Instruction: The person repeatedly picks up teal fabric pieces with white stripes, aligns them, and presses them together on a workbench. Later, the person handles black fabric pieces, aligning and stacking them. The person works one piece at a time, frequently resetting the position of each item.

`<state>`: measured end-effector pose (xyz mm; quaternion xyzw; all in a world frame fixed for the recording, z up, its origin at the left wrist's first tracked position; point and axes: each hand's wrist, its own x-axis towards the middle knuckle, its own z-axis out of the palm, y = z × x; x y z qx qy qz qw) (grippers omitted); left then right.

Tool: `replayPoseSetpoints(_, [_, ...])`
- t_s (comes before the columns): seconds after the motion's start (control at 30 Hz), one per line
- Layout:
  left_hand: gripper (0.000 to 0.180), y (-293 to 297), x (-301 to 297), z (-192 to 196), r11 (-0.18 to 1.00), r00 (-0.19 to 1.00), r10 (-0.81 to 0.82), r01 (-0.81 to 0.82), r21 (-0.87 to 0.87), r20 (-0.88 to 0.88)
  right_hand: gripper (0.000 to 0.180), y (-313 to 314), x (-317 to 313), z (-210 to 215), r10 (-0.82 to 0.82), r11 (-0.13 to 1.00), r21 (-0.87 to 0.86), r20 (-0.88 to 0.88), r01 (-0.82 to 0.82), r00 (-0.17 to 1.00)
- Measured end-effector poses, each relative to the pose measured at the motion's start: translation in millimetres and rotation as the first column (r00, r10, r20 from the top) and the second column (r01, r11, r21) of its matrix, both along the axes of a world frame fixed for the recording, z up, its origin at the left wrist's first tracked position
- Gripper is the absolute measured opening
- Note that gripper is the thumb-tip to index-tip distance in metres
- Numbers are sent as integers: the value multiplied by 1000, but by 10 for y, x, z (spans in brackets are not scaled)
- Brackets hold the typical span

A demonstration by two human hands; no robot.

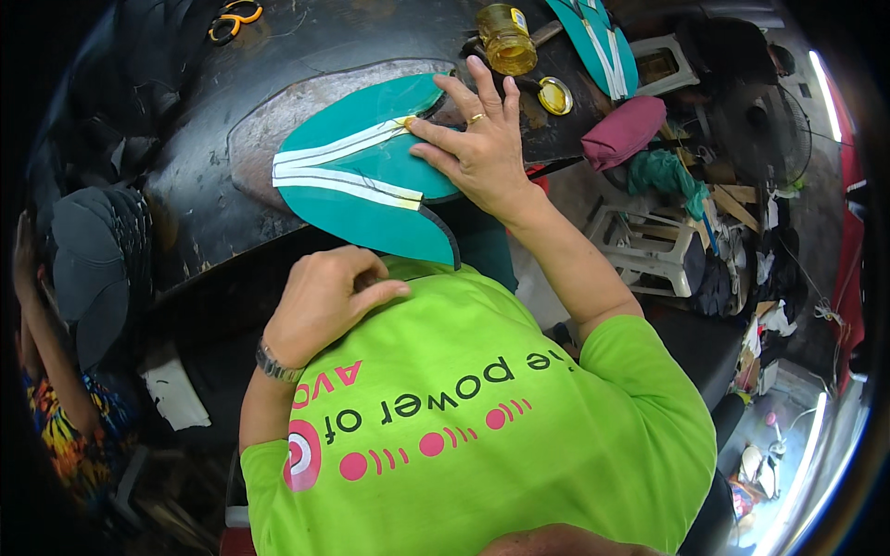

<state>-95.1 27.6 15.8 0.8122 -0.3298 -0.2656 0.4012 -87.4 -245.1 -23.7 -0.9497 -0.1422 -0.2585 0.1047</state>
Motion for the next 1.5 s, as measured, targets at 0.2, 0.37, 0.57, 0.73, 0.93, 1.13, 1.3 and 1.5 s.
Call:
replayPoseSetpoints(0.2, [25,-101,-97,-156,965,977,215,-212,-155,8,35,44,-37,-55,-84,995,56,11,83,996])
replayPoseSetpoints(0.37, [23,-135,-26,-166,842,902,415,-430,-326,-118,33,41,-32,-105,-65,997,46,20,64,998])
replayPoseSetpoints(0.57, [26,-171,123,-223,893,918,396,-391,-221,-23,28,15,-10,-45,42,996,78,54,-46,998])
replayPoseSetpoints(0.73, [50,-178,598,-169,770,872,490,-426,-476,12,23,-60,-73,133,-31,894,447,125,-28,992])
replayPoseSetpoints(0.93, [71,-127,961,-232,820,754,571,-505,-269,325,54,-408,-16,344,-410,872,143,-308,468,859])
replayPoseSetpoints(1.13, [45,-183,943,-409,869,642,483,-438,-232,596,59,-472,140,291,-524,845,-113,-369,523,768])
replayPoseSetpoints(1.3, [41,-154,1134,-422,869,679,491,-426,-252,546,51,-378,126,456,-517,856,-181,-302,484,801])
replayPoseSetpoints(1.5, [40,-185,1329,-485,903,659,412,-386,-188,629,26,-165,-170,808,-93,936,334,-73,112,993])
